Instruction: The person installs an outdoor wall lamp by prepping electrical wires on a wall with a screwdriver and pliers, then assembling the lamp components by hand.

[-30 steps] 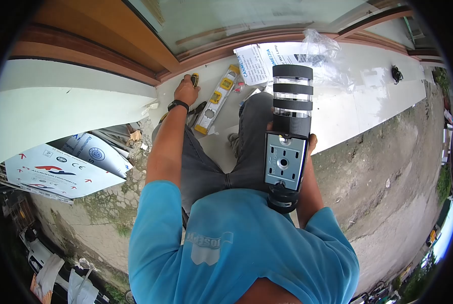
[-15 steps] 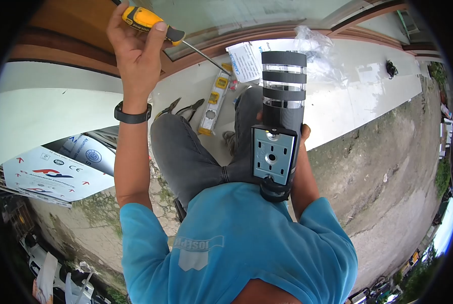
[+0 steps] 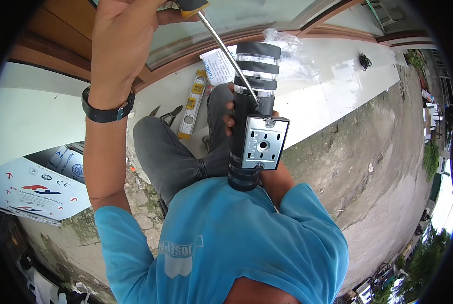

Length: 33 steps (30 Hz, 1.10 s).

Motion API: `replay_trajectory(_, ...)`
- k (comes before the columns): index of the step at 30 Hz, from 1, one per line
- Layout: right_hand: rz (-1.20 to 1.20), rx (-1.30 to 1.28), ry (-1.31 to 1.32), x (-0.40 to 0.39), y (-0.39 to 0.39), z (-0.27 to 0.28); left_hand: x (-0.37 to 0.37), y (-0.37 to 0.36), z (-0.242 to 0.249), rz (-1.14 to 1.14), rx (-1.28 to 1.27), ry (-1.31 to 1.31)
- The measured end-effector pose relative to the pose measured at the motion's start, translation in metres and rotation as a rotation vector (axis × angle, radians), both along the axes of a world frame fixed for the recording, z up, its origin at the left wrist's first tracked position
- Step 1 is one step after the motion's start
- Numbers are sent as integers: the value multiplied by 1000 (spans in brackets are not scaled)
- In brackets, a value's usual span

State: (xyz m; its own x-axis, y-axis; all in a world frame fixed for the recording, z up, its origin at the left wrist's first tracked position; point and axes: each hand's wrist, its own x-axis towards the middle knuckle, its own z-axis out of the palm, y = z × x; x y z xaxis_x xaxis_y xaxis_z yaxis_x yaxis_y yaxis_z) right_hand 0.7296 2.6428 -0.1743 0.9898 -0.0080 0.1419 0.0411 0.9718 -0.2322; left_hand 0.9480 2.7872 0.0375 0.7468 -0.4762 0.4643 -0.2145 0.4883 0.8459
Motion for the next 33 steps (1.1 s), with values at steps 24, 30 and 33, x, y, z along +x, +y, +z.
replay_trajectory(24, 106, -21, -174, 16, -7, -31, -18, -36, 44, -462, 180, -120)
replay_trajectory(30, 140, -20, -198, 18, -3, -33, 3, -52, 43, -595, 349, -95)
replay_trajectory(33, 185, -42, -217, 23, -2, -37, 19, -57, 40, -932, 197, 31)
